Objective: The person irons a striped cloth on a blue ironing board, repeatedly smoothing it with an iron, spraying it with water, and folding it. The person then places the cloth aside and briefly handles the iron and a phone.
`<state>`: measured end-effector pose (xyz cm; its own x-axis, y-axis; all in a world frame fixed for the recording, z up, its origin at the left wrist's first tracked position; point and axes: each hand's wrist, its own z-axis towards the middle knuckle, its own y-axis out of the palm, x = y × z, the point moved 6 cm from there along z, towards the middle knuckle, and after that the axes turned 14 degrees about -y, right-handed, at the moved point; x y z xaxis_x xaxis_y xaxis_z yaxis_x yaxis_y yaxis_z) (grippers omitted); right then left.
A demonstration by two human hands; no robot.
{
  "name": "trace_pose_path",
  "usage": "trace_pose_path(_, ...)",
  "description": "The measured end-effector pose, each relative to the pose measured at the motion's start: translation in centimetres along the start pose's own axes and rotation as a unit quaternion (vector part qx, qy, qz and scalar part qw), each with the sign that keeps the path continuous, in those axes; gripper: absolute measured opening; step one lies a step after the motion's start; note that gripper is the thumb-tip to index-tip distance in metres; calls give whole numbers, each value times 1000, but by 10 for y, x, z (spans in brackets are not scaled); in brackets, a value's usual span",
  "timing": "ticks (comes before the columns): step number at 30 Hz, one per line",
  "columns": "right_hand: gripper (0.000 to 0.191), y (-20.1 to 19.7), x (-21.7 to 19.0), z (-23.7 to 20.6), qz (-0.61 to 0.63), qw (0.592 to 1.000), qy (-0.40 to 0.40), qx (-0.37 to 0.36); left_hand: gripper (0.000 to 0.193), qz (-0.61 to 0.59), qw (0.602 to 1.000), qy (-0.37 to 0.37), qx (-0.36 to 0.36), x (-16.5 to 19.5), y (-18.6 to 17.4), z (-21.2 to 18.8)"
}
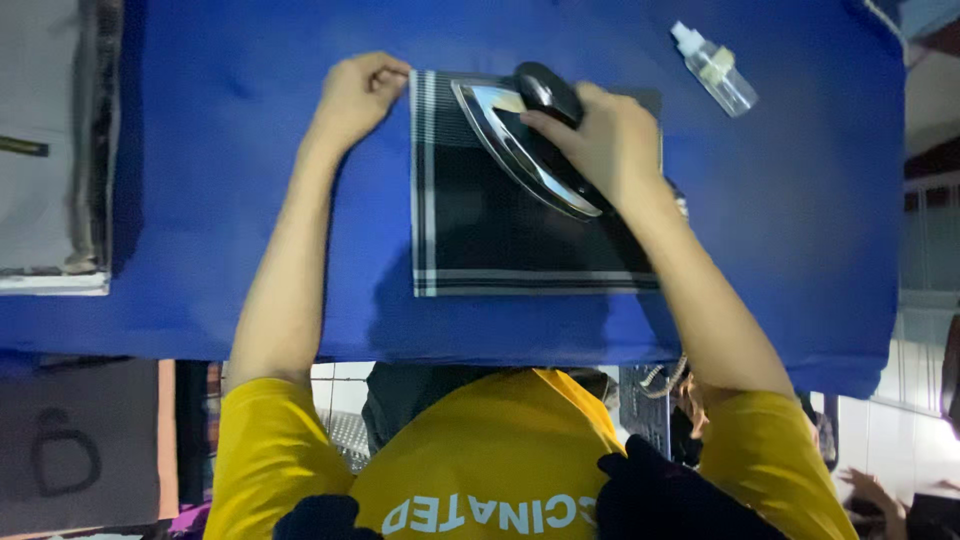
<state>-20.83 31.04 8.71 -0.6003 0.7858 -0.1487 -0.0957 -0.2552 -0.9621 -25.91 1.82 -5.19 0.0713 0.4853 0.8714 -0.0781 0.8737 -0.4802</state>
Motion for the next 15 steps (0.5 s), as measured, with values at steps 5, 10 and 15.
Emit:
trace_pose_path(5,62,31,-1,38,30,995,33,-92,23,25,998,55,32,8,-1,-1)
trace_pose_path(10,60,25,-20,33,22,995,-17,-91,21,31,996,70,54,5,-1,9)
trace_pose_path(15,61,23,-40,25,33,989,-6,-147,19,26,995,71,58,1,-2,15)
